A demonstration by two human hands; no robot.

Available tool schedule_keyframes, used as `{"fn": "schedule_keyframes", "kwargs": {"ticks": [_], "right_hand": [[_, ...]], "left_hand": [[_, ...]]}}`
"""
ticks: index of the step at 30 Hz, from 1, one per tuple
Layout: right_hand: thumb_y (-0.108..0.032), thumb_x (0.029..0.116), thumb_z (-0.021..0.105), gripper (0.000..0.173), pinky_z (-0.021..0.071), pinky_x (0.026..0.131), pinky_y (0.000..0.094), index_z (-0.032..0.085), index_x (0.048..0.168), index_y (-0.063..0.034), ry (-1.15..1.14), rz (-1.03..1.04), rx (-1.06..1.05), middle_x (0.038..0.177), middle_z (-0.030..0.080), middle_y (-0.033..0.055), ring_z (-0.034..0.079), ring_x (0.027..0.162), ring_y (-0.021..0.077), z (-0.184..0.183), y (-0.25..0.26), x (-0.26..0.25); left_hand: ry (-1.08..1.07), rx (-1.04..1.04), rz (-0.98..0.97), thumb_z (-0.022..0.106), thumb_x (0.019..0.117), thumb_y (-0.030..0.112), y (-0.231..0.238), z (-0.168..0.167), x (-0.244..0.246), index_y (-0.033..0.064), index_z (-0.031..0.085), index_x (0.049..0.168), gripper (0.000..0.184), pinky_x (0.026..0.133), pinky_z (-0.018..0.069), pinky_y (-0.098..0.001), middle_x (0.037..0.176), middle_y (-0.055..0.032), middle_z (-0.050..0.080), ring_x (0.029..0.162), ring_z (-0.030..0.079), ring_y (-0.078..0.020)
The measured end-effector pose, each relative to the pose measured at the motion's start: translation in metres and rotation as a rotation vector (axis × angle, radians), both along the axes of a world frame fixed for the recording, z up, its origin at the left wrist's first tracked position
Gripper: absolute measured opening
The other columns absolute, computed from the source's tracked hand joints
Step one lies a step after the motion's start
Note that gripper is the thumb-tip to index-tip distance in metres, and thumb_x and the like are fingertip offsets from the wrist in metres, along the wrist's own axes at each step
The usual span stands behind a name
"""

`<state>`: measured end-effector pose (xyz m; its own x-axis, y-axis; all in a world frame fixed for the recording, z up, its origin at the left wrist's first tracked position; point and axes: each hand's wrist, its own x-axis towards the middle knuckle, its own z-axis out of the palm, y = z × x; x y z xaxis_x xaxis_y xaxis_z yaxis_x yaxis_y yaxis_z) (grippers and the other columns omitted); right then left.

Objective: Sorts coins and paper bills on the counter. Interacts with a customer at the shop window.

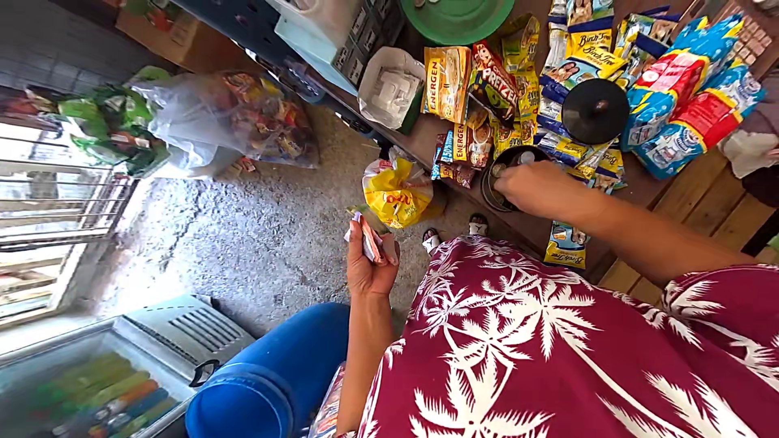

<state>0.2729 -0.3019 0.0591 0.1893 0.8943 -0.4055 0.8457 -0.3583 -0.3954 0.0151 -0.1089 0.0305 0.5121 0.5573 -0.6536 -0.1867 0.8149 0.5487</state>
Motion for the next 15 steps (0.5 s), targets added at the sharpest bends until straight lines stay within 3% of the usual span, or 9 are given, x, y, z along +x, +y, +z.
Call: {"fn": "schedule_keyframes", "kwargs": {"ticks": [2, 3, 8, 11, 15], "right_hand": [[0.008, 0.0996, 0.049, 0.02, 0.0545, 0.076, 0.0611, 0.065, 0.111, 0.0108, -0.038, 0.021, -0.195, 0.119, 0.062, 0.0295, 0.067, 0.095, 0.0478, -0.007, 0.014, -0.007], [0.009, 0.1, 0.048, 0.018, 0.0547, 0.076, 0.0609, 0.063, 0.11, 0.0122, -0.052, 0.018, -0.24, 0.117, 0.062, 0.0302, 0.067, 0.095, 0.0479, -0.011, 0.018, -0.008], [0.008, 0.099, 0.05, 0.016, 0.0537, 0.078, 0.0611, 0.066, 0.101, 0.0105, -0.034, 0.065, -0.217, 0.102, 0.067, 0.0283, 0.068, 0.095, 0.0472, -0.023, 0.02, -0.005], [0.008, 0.0991, 0.049, 0.017, 0.0536, 0.08, 0.0599, 0.066, 0.099, 0.0106, -0.033, 0.09, -0.235, 0.101, 0.068, 0.0277, 0.068, 0.097, 0.046, -0.022, 0.022, -0.002], [0.008, 0.1, 0.048, 0.019, 0.0533, 0.083, 0.0591, 0.067, 0.1, 0.0105, -0.043, 0.101, -0.259, 0.102, 0.068, 0.0277, 0.068, 0.099, 0.0456, -0.024, 0.022, -0.004]], "left_hand": [[-0.012, -0.016, 0.003, 0.043, 0.1078, 0.042, -0.001, -0.001, 0.001, 0.0186, 0.065, 0.101, 0.033, 0.055, 0.0554, -0.0217, 0.082, 0.0023, 0.068, 0.064, 0.064, -0.0058], [-0.006, -0.024, 0.013, 0.043, 0.1078, 0.042, -0.001, 0.0, 0.002, 0.0173, 0.065, 0.1, 0.034, 0.05, 0.0533, -0.0209, 0.079, 0.0016, 0.067, 0.057, 0.061, -0.0056], [0.053, -0.074, 0.055, 0.034, 0.1104, 0.04, -0.004, 0.001, 0.002, 0.0148, 0.062, 0.093, 0.041, 0.05, 0.0543, -0.021, 0.074, 0.0011, 0.067, 0.058, 0.065, -0.0062], [0.044, -0.106, 0.08, 0.027, 0.1115, 0.038, -0.007, 0.002, 0.002, 0.0124, 0.061, 0.091, 0.047, 0.046, 0.053, -0.0208, 0.068, -0.0007, 0.066, 0.051, 0.062, -0.0073], [0.028, -0.123, 0.096, 0.028, 0.1118, 0.038, -0.012, 0.0, -0.003, 0.0125, 0.062, 0.092, 0.046, 0.047, 0.0543, -0.0221, 0.07, -0.0007, 0.067, 0.053, 0.064, -0.0079]]}}
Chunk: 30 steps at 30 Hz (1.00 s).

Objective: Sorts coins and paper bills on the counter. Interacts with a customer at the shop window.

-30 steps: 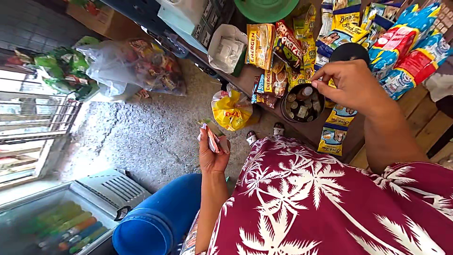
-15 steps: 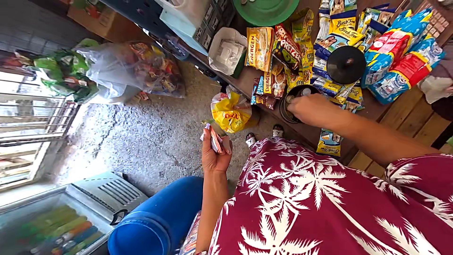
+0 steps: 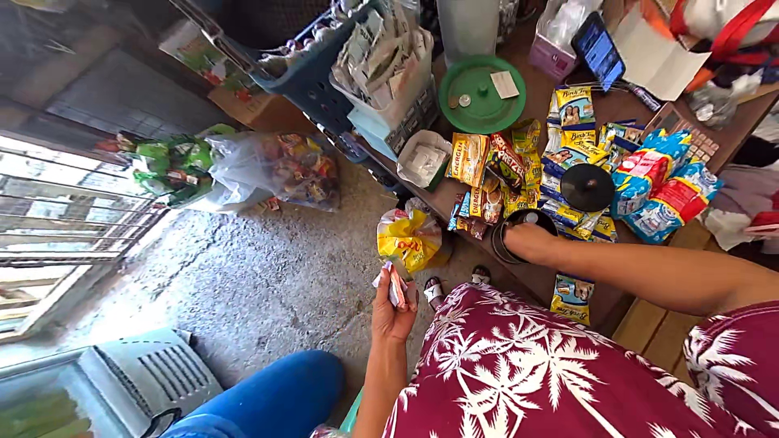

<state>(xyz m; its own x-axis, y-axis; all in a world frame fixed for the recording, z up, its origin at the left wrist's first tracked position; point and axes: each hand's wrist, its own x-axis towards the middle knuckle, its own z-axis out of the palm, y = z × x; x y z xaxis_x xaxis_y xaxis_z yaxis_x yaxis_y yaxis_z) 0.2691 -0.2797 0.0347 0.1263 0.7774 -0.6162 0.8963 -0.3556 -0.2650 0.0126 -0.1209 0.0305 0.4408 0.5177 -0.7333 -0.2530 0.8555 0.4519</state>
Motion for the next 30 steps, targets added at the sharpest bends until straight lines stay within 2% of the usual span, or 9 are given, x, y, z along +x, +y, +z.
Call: {"fn": "schedule_keyframes", "kwargs": {"ticks": [10, 14, 17, 20, 23, 25, 27, 29, 30], "right_hand": [[0.006, 0.1001, 0.049, 0.019, 0.0524, 0.086, 0.0595, 0.067, 0.101, 0.0102, -0.008, 0.037, -0.057, 0.103, 0.068, 0.0274, 0.067, 0.102, 0.0451, -0.002, 0.003, 0.003], [0.003, 0.1024, 0.046, 0.022, 0.0507, 0.089, 0.0622, 0.066, 0.105, 0.0115, 0.015, -0.035, -0.09, 0.107, 0.067, 0.0298, 0.066, 0.106, 0.0479, 0.0, 0.003, -0.001], [0.003, 0.1027, 0.046, 0.022, 0.0502, 0.09, 0.0629, 0.066, 0.106, 0.0113, 0.013, -0.061, -0.111, 0.11, 0.067, 0.0299, 0.065, 0.107, 0.0484, 0.0, 0.004, -0.002], [0.005, 0.1004, 0.051, 0.017, 0.0521, 0.086, 0.0635, 0.068, 0.103, 0.0092, 0.02, 0.033, -0.099, 0.107, 0.068, 0.0283, 0.067, 0.104, 0.0474, 0.009, 0.003, 0.002], [0.001, 0.0936, 0.064, 0.01, 0.0529, 0.083, 0.0624, 0.069, 0.1, 0.0075, 0.148, 0.045, 0.017, 0.099, 0.068, 0.0263, 0.067, 0.096, 0.0443, 0.027, -0.003, 0.017], [-0.004, 0.0919, 0.07, 0.012, 0.0519, 0.079, 0.0549, 0.067, 0.093, 0.0075, 0.328, -0.101, 0.168, 0.086, 0.065, 0.0214, 0.065, 0.084, 0.0359, 0.048, -0.016, 0.031], [-0.008, 0.0935, 0.067, 0.01, 0.0481, 0.064, 0.039, 0.064, 0.092, 0.0009, 0.558, -0.358, 0.321, 0.08, 0.06, 0.0096, 0.056, 0.068, 0.0194, 0.061, -0.041, 0.044], [-0.016, 0.0953, 0.057, 0.006, 0.0365, 0.046, 0.0157, 0.063, 0.094, -0.0163, 0.935, -0.704, 0.525, 0.08, 0.061, -0.009, 0.043, 0.052, -0.0025, 0.05, -0.076, 0.044], [-0.02, 0.0962, 0.055, 0.011, 0.0337, 0.041, 0.0106, 0.065, 0.091, -0.0206, 1.156, -0.869, 0.626, 0.084, 0.065, -0.0101, 0.043, 0.049, -0.007, 0.042, -0.09, 0.041]], "left_hand": [[0.0, -0.018, 0.041, 0.031, 0.1119, 0.034, -0.004, -0.004, -0.002, 0.0117, 0.061, 0.091, 0.043, 0.045, 0.0528, -0.021, 0.068, -0.0006, 0.066, 0.051, 0.062, -0.0069], [0.018, -0.031, 0.049, 0.032, 0.1118, 0.034, -0.008, -0.003, -0.004, 0.0122, 0.06, 0.096, 0.039, 0.047, 0.0536, -0.0206, 0.072, -0.0002, 0.067, 0.054, 0.064, -0.0068], [0.019, -0.04, 0.052, 0.032, 0.1118, 0.034, -0.011, -0.003, -0.003, 0.0114, 0.06, 0.094, 0.04, 0.046, 0.0533, -0.0208, 0.07, -0.0009, 0.067, 0.053, 0.064, -0.0072], [0.047, -0.019, 0.021, 0.031, 0.112, 0.035, -0.012, 0.003, 0.001, 0.0112, 0.059, 0.093, 0.041, 0.043, 0.0509, -0.0193, 0.069, -0.0008, 0.066, 0.051, 0.062, -0.0061], [0.08, 0.083, -0.085, 0.035, 0.1116, 0.033, -0.018, 0.01, 0.01, 0.0132, 0.06, 0.102, 0.033, 0.044, 0.0522, -0.0192, 0.074, -0.0003, 0.068, 0.054, 0.064, -0.0054], [0.079, 0.195, -0.194, 0.044, 0.1095, 0.027, -0.025, 0.015, 0.022, 0.014, 0.059, 0.112, 0.02, 0.055, 0.0576, -0.0229, 0.083, 0.0004, 0.07, 0.064, 0.067, -0.0066], [0.05, 0.358, -0.33, 0.055, 0.1041, 0.016, -0.033, 0.027, 0.047, 0.0107, 0.057, 0.118, 0.015, 0.068, 0.0616, -0.0276, 0.091, 0.0007, 0.071, 0.075, 0.07, -0.0085], [0.015, 0.572, -0.484, 0.067, 0.0932, 0.004, -0.044, 0.042, 0.079, 0.0037, 0.056, 0.118, 0.028, 0.074, 0.0624, -0.0317, 0.093, -0.002, 0.072, 0.08, 0.071, -0.0109], [-0.017, 0.68, -0.566, 0.073, 0.0876, 0.002, -0.049, 0.049, 0.096, 0.0014, 0.055, 0.119, 0.036, 0.075, 0.0626, -0.0331, 0.094, -0.0038, 0.071, 0.08, 0.071, -0.012]]}}
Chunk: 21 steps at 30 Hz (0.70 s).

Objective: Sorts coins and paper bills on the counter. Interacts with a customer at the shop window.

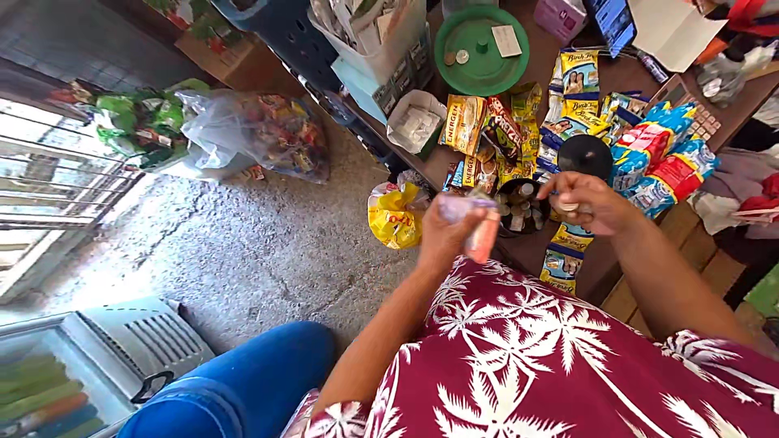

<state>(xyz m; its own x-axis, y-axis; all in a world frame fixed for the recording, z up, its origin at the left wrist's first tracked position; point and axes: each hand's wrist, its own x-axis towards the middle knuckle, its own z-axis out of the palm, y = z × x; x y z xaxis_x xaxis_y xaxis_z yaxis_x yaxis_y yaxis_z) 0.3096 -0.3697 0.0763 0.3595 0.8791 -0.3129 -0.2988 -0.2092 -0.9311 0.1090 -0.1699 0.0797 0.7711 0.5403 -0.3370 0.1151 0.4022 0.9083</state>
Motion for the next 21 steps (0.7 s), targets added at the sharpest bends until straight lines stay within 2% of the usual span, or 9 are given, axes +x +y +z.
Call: {"fn": "schedule_keyframes", "kwargs": {"ticks": [2, 5, 6, 8, 10, 12, 14, 17, 21], "right_hand": [[-0.02, 0.0947, 0.048, 0.019, 0.036, 0.041, 0.0105, 0.062, 0.083, -0.0249, 0.263, -0.2, 0.126, 0.093, 0.07, -0.0064, 0.052, 0.054, -0.0049, -0.013, -0.021, -0.01], [-0.015, 0.0923, 0.039, 0.021, 0.0329, 0.04, 0.0121, 0.054, 0.082, -0.0248, 0.191, -0.367, 0.069, 0.07, 0.057, -0.0089, 0.043, 0.046, -0.0029, -0.017, -0.031, -0.035], [-0.021, 0.0974, 0.039, 0.021, 0.0321, 0.041, 0.0125, 0.056, 0.086, -0.025, 0.109, -0.386, 0.041, 0.064, 0.054, -0.0107, 0.04, 0.045, -0.0031, -0.015, -0.031, -0.043], [-0.049, 0.1027, 0.05, 0.027, 0.0346, 0.045, 0.012, 0.06, 0.099, -0.025, -0.079, -0.408, 0.004, 0.061, 0.053, -0.0147, 0.041, 0.047, -0.0048, -0.013, -0.025, -0.054], [-0.065, 0.0908, 0.064, 0.054, 0.0468, 0.057, 0.0162, 0.06, 0.115, -0.0167, -0.346, -0.424, -0.068, 0.078, 0.061, -0.0126, 0.054, 0.063, -0.0042, -0.008, -0.015, -0.062], [-0.053, 0.0885, 0.072, 0.065, 0.06, 0.077, 0.0278, 0.061, 0.129, -0.0037, -0.518, -0.417, -0.129, 0.106, 0.069, 0.0019, 0.068, 0.089, 0.0047, -0.003, -0.006, -0.068], [-0.037, 0.0947, 0.07, 0.048, 0.0599, 0.083, 0.0295, 0.063, 0.125, -0.0007, -0.625, -0.442, -0.141, 0.112, 0.068, 0.0077, 0.069, 0.095, 0.0074, -0.001, 0.0, -0.074], [-0.028, 0.1, 0.062, 0.034, 0.0603, 0.078, 0.0332, 0.065, 0.116, 0.0022, -0.745, -0.477, -0.122, 0.107, 0.066, 0.0123, 0.068, 0.089, 0.0123, -0.002, 0.003, -0.073], [-0.022, 0.1017, 0.059, 0.028, 0.0573, 0.073, 0.0365, 0.066, 0.109, 0.0035, -0.863, -0.419, -0.212, 0.1, 0.065, 0.0139, 0.065, 0.083, 0.0178, 0.001, -0.001, -0.063]], "left_hand": [[-0.085, 0.125, -0.156, 0.078, 0.0821, 0.002, -0.01, 0.01, 0.032, -0.0008, 0.05, 0.127, 0.053, 0.073, 0.0623, -0.0318, 0.097, -0.0069, 0.068, 0.08, 0.07, -0.0117], [-0.192, 0.068, -0.195, 0.075, 0.0871, 0.001, -0.027, 0.007, 0.064, -0.0004, 0.048, 0.133, 0.054, 0.074, 0.0625, -0.0298, 0.1, -0.0079, 0.069, 0.081, 0.071, -0.0112], [-0.211, 0.045, -0.183, 0.073, 0.0899, 0.002, -0.034, 0.003, 0.069, -0.0006, 0.05, 0.131, 0.047, 0.076, 0.0623, -0.0292, 0.1, -0.0068, 0.069, 0.082, 0.07, -0.0106], [-0.226, 0.024, -0.151, 0.068, 0.0944, 0.004, -0.046, -0.003, 0.075, -0.0009, 0.053, 0.124, 0.033, 0.075, 0.0622, -0.0284, 0.096, -0.0043, 0.07, 0.08, 0.071, -0.0089], [-0.216, 0.076, -0.167, 0.058, 0.1023, 0.011, -0.055, -0.007, 0.075, 0.0, 0.053, 0.121, 0.023, 0.073, 0.0609, -0.0265, 0.091, -0.0017, 0.068, 0.077, 0.068, -0.0057], [-0.199, 0.199, -0.237, 0.045, 0.1096, 0.022, -0.06, -0.009, 0.072, 0.0012, 0.052, 0.123, 0.025, 0.068, 0.0596, -0.0255, 0.09, -0.0026, 0.065, 0.073, 0.066, -0.0047], [-0.21, 0.351, -0.309, 0.037, 0.1118, 0.03, -0.06, -0.008, 0.07, 0.0028, 0.051, 0.122, 0.032, 0.064, 0.0572, -0.026, 0.092, -0.0063, 0.061, 0.072, 0.063, -0.0073], [-0.204, 0.524, -0.409, 0.037, 0.1109, 0.026, -0.054, -0.003, 0.076, -0.0019, 0.054, 0.121, 0.034, 0.082, 0.0547, -0.0331, 0.112, -0.0153, 0.053, 0.095, 0.06, -0.0173], [-0.239, 0.705, -0.616, 0.025, 0.1106, 0.041, -0.024, -0.008, 0.089, -0.0045, 0.06, 0.123, 0.058, 0.095, 0.0516, -0.0391, 0.12, -0.0191, 0.057, 0.109, 0.06, -0.0239]]}}
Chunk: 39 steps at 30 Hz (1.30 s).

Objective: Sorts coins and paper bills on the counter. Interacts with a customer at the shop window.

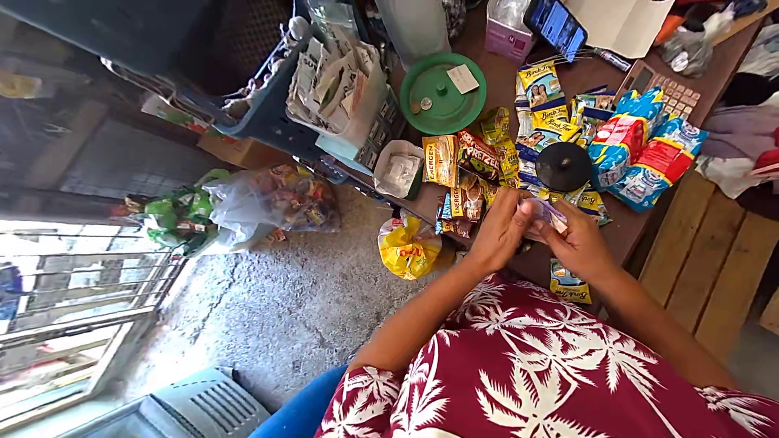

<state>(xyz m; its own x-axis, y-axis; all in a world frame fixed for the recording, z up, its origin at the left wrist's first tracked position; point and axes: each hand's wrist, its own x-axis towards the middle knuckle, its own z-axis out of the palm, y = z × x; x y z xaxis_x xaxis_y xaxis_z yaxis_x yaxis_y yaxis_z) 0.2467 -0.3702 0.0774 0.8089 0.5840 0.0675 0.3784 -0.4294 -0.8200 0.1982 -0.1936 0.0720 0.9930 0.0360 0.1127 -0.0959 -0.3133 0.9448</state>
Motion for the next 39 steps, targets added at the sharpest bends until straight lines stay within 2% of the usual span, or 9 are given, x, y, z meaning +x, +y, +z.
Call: {"fn": "schedule_keyframes", "kwargs": {"ticks": [5, 9, 13, 16, 20, 26, 31, 35, 39], "right_hand": [[-0.012, 0.0976, 0.065, 0.018, 0.0559, 0.067, 0.0611, 0.07, 0.106, 0.0028, -0.026, 0.246, -0.483, 0.102, 0.067, 0.0227, 0.069, 0.081, 0.041, 0.003, 0.013, 0.007], [-0.004, 0.1018, 0.054, 0.021, 0.0549, 0.074, 0.0619, 0.068, 0.116, 0.0019, 0.019, 0.407, -0.911, 0.12, 0.065, 0.0257, 0.069, 0.091, 0.0467, 0.008, 0.056, 0.001], [0.005, 0.1016, 0.045, 0.025, 0.0539, 0.078, 0.06, 0.062, 0.119, 0.0093, 0.118, 0.414, -1.124, 0.115, 0.065, 0.0302, 0.067, 0.099, 0.049, -0.003, 0.09, 0.0], [-0.017, 0.1028, 0.059, 0.034, 0.0497, 0.09, 0.065, 0.061, 0.126, 0.0078, 0.269, 0.43, -1.089, 0.123, 0.063, 0.0317, 0.063, 0.113, 0.0507, -0.001, 0.09, 0.011], [-0.039, 0.102, 0.063, 0.049, 0.0501, 0.094, 0.0647, 0.062, 0.137, -0.0053, 0.272, 0.344, -0.834, 0.129, 0.067, 0.0224, 0.066, 0.115, 0.0437, 0.004, 0.054, 0.016], [-0.026, 0.1009, 0.063, 0.035, 0.0557, 0.089, 0.0577, 0.07, 0.126, -0.0024, 0.141, 0.087, -0.43, 0.109, 0.076, 0.0137, 0.073, 0.1, 0.0331, -0.01, 0.007, 0.014], [-0.025, 0.0994, 0.062, 0.034, 0.0579, 0.085, 0.0535, 0.072, 0.123, -0.0028, 0.096, 0.024, -0.338, 0.104, 0.077, 0.0108, 0.074, 0.094, 0.0291, -0.017, 0.0, 0.01], [-0.025, 0.0986, 0.059, 0.034, 0.0598, 0.078, 0.0447, 0.073, 0.119, -0.0016, 0.001, -0.023, -0.266, 0.101, 0.077, 0.0108, 0.074, 0.087, 0.0248, -0.016, -0.003, 0.009], [-0.023, 0.1001, 0.058, 0.033, 0.0601, 0.082, 0.0425, 0.073, 0.119, -0.0007, 0.001, -0.017, -0.247, 0.106, 0.076, 0.0141, 0.074, 0.091, 0.0252, -0.013, -0.007, 0.013]], "left_hand": [[0.079, 0.249, 0.135, 0.048, 0.1078, 0.018, 0.089, -0.008, 0.05, -0.0067, 0.07, 0.115, 0.034, 0.1, 0.0519, -0.0457, 0.12, -0.0241, 0.065, 0.111, 0.065, -0.0316], [0.215, 0.475, 0.267, 0.051, 0.1051, 0.011, 0.159, -0.013, 0.107, -0.005, 0.067, 0.126, 0.03, 0.107, 0.0471, -0.0465, 0.131, -0.027, 0.061, 0.122, 0.061, -0.0366], [0.285, 0.568, 0.291, 0.053, 0.1005, 0.0, 0.189, -0.04, 0.149, -0.006, 0.053, 0.143, 0.043, 0.114, 0.0406, -0.0522, 0.143, -0.0319, 0.05, 0.135, 0.049, -0.0459], [0.372, 0.627, 0.3, 0.051, 0.1063, 0.014, 0.194, -0.045, 0.165, -0.0058, 0.044, 0.15, 0.049, 0.113, 0.0404, -0.055, 0.149, -0.0332, 0.043, 0.138, 0.045, -0.0481], [0.429, 0.611, 0.367, 0.061, 0.1034, 0.026, 0.19, -0.043, 0.175, -0.011, 0.052, 0.14, 0.053, 0.113, 0.0405, -0.0557, 0.144, -0.0349, 0.047, 0.136, 0.045, -0.0496], [0.398, 0.547, 0.397, 0.066, 0.0982, 0.012, 0.193, -0.046, 0.182, -0.0083, 0.065, 0.124, 0.033, 0.112, 0.0414, -0.0535, 0.133, -0.0328, 0.056, 0.13, 0.052, -0.0463], [0.321, 0.496, 0.38, 0.072, 0.0951, 0.015, 0.194, -0.05, 0.18, -0.0081, 0.067, 0.119, 0.034, 0.11, 0.0423, -0.0549, 0.129, -0.0316, 0.058, 0.128, 0.053, -0.0466], [0.368, 0.552, 0.359, 0.065, 0.0965, 0.008, 0.195, -0.045, 0.181, -0.0078, 0.068, 0.117, 0.026, 0.107, 0.0457, -0.0558, 0.128, -0.0307, 0.06, 0.126, 0.056, -0.0457], [0.378, 0.665, 0.309, 0.058, 0.097, -0.001, 0.204, -0.044, 0.179, -0.0093, 0.065, 0.122, 0.027, 0.105, 0.0467, -0.059, 0.129, -0.0318, 0.061, 0.125, 0.058, -0.0473]]}}
